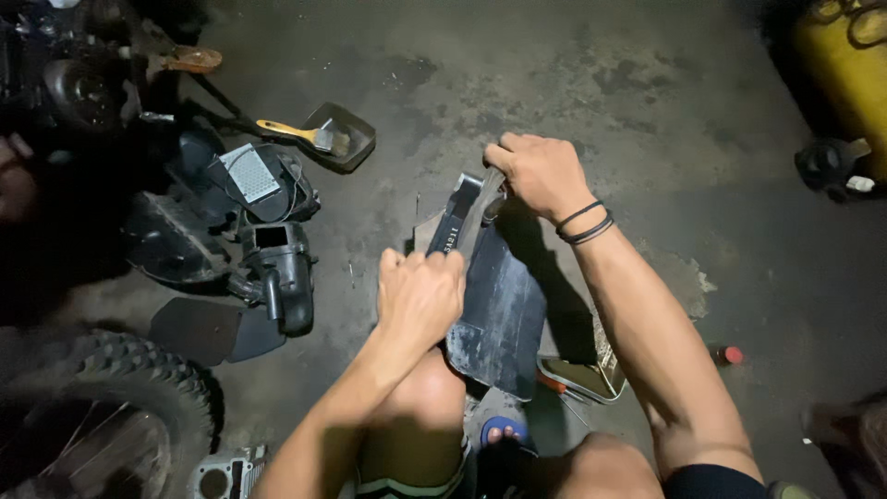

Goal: The person cleans the interior of a motorcycle air filter housing using a cloth, then manipulates the edges and internal components by hand.

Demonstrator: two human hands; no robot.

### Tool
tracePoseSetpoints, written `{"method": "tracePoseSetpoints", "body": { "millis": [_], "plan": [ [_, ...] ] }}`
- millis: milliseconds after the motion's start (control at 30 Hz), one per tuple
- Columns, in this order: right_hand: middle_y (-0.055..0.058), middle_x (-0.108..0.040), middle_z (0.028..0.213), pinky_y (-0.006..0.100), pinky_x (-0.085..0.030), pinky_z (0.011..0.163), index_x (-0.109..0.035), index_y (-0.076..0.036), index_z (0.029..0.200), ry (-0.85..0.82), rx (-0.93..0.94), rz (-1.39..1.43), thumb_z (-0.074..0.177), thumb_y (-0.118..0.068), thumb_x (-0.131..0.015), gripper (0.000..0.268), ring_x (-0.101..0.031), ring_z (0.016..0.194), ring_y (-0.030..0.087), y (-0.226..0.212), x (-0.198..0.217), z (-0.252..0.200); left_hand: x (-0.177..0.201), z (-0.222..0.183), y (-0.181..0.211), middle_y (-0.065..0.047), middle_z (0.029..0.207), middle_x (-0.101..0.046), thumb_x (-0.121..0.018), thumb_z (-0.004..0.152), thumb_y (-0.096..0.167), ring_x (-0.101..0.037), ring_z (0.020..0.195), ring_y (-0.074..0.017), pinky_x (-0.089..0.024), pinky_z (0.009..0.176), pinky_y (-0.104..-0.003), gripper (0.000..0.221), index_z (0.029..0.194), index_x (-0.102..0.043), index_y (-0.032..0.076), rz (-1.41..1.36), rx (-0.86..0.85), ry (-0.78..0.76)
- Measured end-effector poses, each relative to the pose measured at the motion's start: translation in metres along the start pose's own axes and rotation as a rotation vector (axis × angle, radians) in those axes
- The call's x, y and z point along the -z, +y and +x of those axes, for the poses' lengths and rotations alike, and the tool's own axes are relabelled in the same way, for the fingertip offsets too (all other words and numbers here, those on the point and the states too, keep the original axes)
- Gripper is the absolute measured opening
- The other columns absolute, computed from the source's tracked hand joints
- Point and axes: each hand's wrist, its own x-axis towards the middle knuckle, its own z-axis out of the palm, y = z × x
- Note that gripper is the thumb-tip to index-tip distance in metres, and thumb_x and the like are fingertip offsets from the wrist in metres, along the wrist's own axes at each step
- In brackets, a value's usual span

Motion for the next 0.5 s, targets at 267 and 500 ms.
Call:
{"method": "tracePoseSetpoints", "body": {
  "millis": [267,500],
  "plan": [
    [-0.005,-0.049,0.084,0.032,-0.052,0.061,-0.051,-0.029,0.1,0.068,0.093,0.002,0.102,-0.027,-0.043,0.009,-0.06,0.078,0.018,-0.013,-0.01,-0.008,0.011,-0.007,-0.003,-0.006,0.055,-0.058,-0.053,0.086,0.028,-0.065,0.057,-0.0312,-0.041,0.067,-0.048,0.021,0.07,-0.06,0.017,0.011,-0.005,-0.141],
    [-0.004,-0.053,0.075,0.04,-0.057,0.064,-0.047,-0.028,0.099,-0.026,-0.145,0.131,0.09,-0.029,-0.048,0.009,-0.069,0.075,0.021,-0.028,-0.035,-0.021,0.009,0.024,0.0,-0.008,0.058,-0.061,-0.048,0.09,0.034,-0.068,0.061,-0.0344,-0.042,0.068,-0.052,0.027,0.074,-0.061,0.016,-0.037,0.018,-0.16]
  ]
}}
